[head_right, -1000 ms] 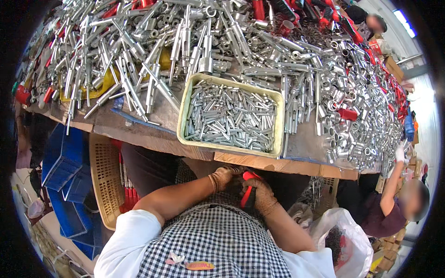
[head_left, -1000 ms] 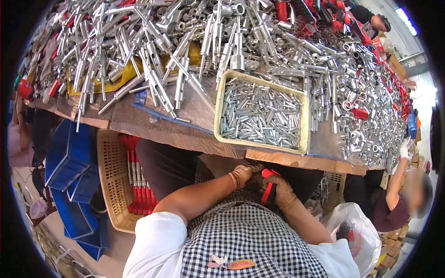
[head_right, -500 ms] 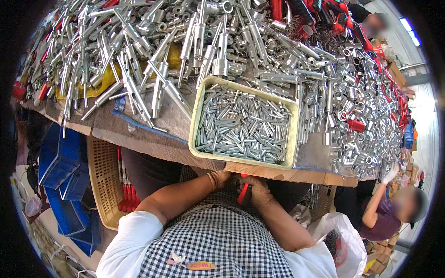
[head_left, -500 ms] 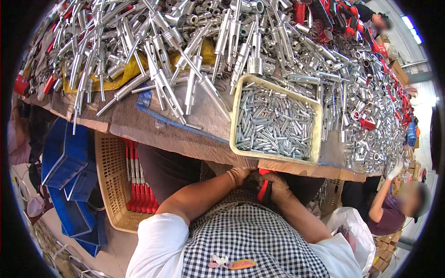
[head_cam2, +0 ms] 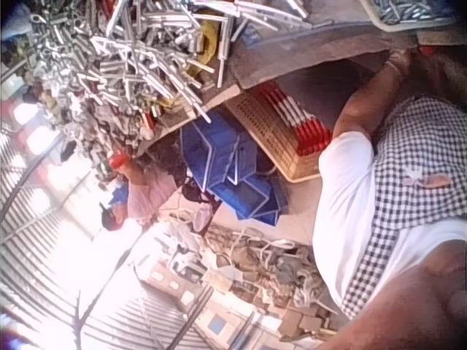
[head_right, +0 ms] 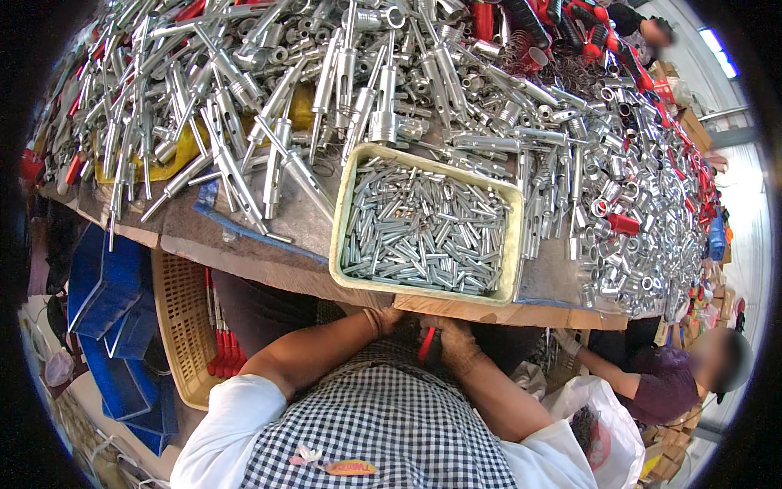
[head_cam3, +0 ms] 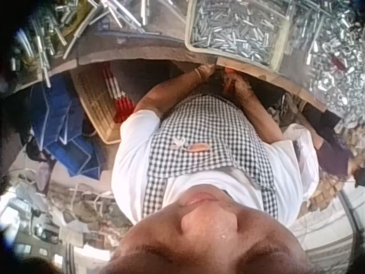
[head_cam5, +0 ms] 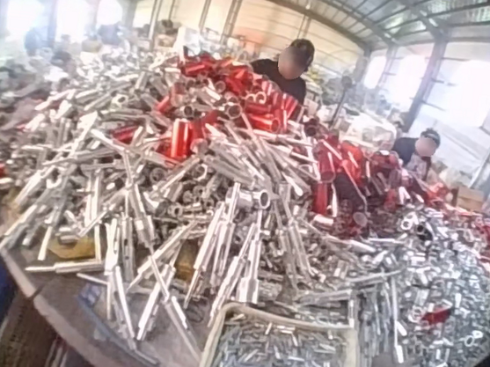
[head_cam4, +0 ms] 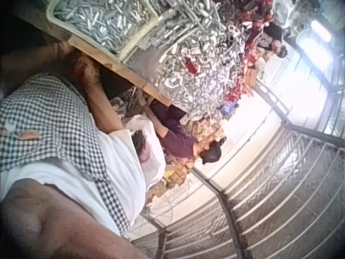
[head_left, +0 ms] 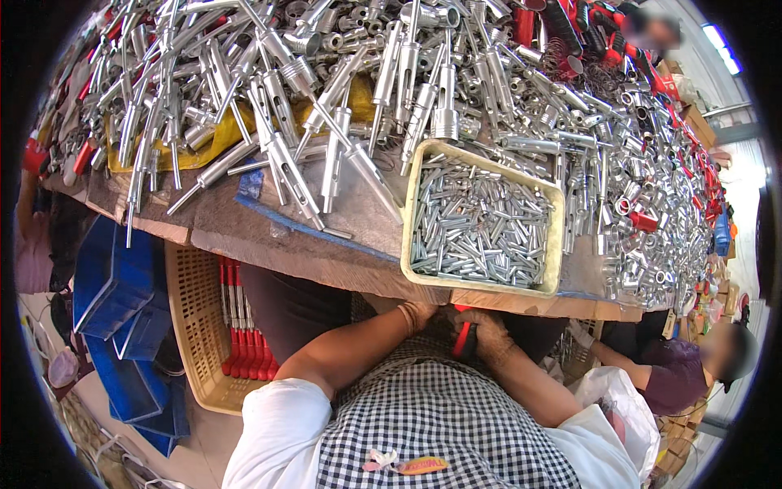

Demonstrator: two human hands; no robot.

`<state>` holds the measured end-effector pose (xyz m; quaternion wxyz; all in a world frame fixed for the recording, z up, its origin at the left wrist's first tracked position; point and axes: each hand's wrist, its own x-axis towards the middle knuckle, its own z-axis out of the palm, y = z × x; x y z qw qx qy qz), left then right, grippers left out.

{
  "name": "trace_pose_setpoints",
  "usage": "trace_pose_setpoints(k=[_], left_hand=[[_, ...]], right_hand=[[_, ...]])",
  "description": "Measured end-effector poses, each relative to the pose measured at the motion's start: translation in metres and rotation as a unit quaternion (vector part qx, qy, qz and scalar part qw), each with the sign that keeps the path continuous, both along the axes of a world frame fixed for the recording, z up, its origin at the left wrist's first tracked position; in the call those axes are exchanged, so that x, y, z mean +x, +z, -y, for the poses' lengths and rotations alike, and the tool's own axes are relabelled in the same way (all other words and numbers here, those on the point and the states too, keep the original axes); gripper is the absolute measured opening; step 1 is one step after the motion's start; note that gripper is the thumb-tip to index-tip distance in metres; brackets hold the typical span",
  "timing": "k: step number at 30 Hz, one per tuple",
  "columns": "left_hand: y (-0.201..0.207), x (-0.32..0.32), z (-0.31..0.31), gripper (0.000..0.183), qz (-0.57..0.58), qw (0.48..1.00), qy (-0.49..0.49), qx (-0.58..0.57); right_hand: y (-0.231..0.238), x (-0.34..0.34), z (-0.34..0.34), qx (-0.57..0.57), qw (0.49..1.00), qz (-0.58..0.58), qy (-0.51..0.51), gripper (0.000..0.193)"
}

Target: The worker is assembling metal shafts into red plastic handles at a factory workstation, placing completed pieces into a bin.

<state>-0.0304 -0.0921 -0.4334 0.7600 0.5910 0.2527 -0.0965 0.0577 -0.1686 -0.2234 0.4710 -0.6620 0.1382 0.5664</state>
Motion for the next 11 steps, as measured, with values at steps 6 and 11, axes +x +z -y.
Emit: trace_pose_setpoints(k=[6,11], left_hand=[[-0.036,0.000,0.008,0.034,0.017,0.995,0.088,-0.054],[0.016,-0.002,-0.005,0.041,0.155,0.954,0.112,0.229]], right_hand=[[0.004,0.001,-0.012,0.000,0.998,0.028,0.053,0.020],[-0.066,-0.032,0.037,-0.022,0.731,0.555,0.397,0.037]])
